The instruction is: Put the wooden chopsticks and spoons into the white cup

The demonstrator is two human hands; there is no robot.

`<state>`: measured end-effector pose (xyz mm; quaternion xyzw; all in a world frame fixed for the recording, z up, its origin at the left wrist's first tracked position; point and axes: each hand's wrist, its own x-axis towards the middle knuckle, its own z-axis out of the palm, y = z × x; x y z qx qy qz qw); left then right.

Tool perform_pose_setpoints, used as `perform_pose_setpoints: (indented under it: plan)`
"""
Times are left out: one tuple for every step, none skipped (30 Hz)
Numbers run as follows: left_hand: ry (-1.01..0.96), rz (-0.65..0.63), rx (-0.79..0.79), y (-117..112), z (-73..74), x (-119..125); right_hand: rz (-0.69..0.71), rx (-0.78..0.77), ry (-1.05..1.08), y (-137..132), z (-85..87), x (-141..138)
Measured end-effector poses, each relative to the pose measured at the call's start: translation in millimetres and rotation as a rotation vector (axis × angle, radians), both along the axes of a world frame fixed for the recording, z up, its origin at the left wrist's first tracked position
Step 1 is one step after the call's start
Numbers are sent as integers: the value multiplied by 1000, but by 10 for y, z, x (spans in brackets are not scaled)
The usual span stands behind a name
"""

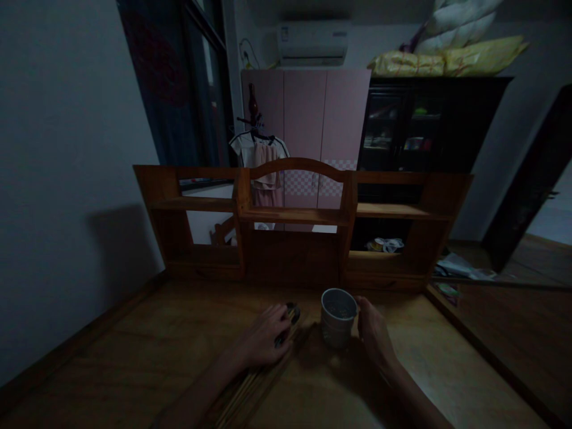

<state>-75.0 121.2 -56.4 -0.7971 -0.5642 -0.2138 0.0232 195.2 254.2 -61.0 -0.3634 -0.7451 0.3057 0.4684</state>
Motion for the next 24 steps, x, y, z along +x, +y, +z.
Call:
perform_pose_setpoints:
  plan:
    - [-6, 1, -5, -1, -5, -5, 8, 15, -4, 3, 0, 1]
    - [-13, 2, -10, -4, -10, -9, 15, 28, -8, 6, -2, 2]
    - [-18, 1, -16, -8, -14, -11, 17, 34, -11, 9, -4, 3]
    - [-22, 0, -19, -13, -17, -10, 15, 33, -13, 10, -7, 3]
    - [-24, -5, -25, -18, -19, -6, 10, 24, -12, 9, -10, 4]
    - [-26, -13, -36, -23, -18, 3, 4, 13, -10, 6, -13, 4]
    - [-26, -24, -49, -28, -15, 16, 1, 2, -8, 2, -14, 5]
    - [-27, -35, -66, -33, -11, 31, 3, -6, -7, -3, -14, 5]
    - [-26, -45, -84, -37, -5, 48, 4, -11, -7, -8, -13, 5]
    - [-25, -51, -98, -39, 1, 66, 5, -13, -5, -13, -9, 6]
    - [-24, -54, -107, -41, 5, 81, 4, -14, -4, -18, -3, 6]
    - [-23, -53, -110, -41, 4, 92, 3, -11, -1, -22, 5, 6]
    - [-21, -50, -110, -39, -2, 99, 1, -9, 1, -27, 14, 7]
    - [-19, -46, -109, -35, -14, 101, 0, -6, 1, -31, 23, 7]
    - [-19, -43, -105, -29, -32, 99, 0, -3, -2, -34, 31, 8]
    - [-18, -42, -102, -23, -53, 92, 0, 1, -5, -36, 38, 8]
    - [-17, -43, -100, -16, -75, 83, 0, 4, -10, -37, 42, 9]
    - [-18, -42, -96, -10, -95, 73, -1, 7, -15, -36, 42, 10]
    - [-20, -39, -91, -6, -109, 63, -3, 10, -18, -33, 39, 11]
    - [-19, -33, -87, -4, -116, 56, -8, 9, -20, -27, 32, 12]
    - [-19, -28, -84, -5, -115, 53, -11, 5, -22, -20, 22, 13]
    - [-17, -25, -82, -8, -106, 53, -10, -3, -24, -13, 11, 13]
    - [-16, -24, -79, -13, -91, 58, -6, -10, -25, -5, 0, 14]
    - [-15, -27, -79, -18, -73, 66, -2, -13, -25, 2, -9, 14]
